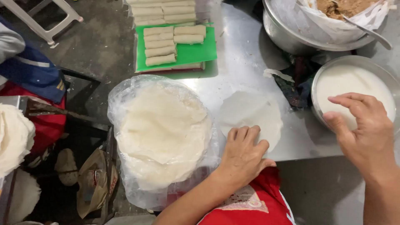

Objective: A person is manually preparing spring rolls by peeling wrappers, adding meat filling with a fork, and rolling them up.

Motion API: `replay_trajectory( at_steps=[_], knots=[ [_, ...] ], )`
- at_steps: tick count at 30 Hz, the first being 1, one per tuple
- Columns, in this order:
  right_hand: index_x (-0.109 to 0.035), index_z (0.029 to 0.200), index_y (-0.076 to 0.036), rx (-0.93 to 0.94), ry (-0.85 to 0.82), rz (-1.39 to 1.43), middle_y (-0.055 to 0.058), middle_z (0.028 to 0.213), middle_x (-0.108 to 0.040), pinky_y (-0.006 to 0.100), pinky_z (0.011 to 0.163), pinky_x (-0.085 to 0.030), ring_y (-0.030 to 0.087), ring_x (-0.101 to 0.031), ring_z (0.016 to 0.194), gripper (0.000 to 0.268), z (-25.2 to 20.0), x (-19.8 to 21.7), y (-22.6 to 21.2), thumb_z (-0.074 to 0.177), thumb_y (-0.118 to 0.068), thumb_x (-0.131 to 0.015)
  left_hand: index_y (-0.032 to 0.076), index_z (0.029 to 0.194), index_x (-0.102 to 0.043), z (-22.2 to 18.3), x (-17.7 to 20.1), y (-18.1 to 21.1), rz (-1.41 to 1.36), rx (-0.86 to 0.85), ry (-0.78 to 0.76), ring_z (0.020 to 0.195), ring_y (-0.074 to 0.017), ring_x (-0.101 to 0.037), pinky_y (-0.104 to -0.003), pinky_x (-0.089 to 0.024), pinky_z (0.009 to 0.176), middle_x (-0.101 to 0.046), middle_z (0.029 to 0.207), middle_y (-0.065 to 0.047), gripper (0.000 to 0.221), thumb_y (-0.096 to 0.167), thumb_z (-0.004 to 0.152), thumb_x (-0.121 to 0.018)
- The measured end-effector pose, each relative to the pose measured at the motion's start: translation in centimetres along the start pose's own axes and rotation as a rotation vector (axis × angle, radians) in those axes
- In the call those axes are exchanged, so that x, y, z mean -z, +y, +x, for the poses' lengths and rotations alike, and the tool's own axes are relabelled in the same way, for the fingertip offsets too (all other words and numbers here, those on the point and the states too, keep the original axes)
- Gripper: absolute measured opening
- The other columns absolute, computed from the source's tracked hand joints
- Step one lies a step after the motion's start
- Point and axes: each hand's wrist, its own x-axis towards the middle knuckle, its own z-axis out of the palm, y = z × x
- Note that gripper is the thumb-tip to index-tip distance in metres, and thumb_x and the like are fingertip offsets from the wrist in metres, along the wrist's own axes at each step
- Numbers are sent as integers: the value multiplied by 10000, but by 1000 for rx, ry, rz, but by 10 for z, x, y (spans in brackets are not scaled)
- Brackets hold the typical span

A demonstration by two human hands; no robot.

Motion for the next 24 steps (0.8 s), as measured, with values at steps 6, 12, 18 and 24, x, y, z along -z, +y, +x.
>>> replay_trajectory(
  at_steps=[6, 12, 18, 24],
  knots=[
    [-694, 1366, -128, 72, -51, -158, 196, 1579, -554, 655, 1167, -338, 444, -574, 1205, 538, -12, -13, 21, 989, -499, -597, 60, 859, -736, -15, 30, -16, -55, -77, -208, 1167, -383, -538, -644, -377, 1057, -599, 1238, -192, 345, 354, 750, -881],
    [-757, 1244, -122, 86, 8, -174, 227, 1600, -542, 692, 1188, -283, 457, -561, 1350, 511, -7, -15, 8, 1024, -533, -546, 128, 1027, -611, -29, 51, -22, -12, -160, -15, 927, -311, -567, -539, -423, 948, -577, 972, -100, 254, 42, 838, -757],
    [-640, 1380, -147, 210, -17, 84, 208, 1594, -462, 646, 1209, -224, 409, -458, 1465, 559, 23, -54, -56, 967, -519, -585, 93, 841, -583, -33, 46, -29, -130, -227, 79, 891, -305, -565, -517, -433, 920, -568, 939, -115, 203, -101, 834, -642],
    [-476, 1509, -233, 312, -284, -210, 124, 1656, -340, 780, 1038, -267, 427, -355, 1430, 811, 25, -132, -91, 904, -768, -398, 75, 882, -625, -35, 51, -34, -207, -211, 139, 852, -301, -552, -467, -449, 871, -525, 913, -110, 139, -48, 936, -659]
  ],
)
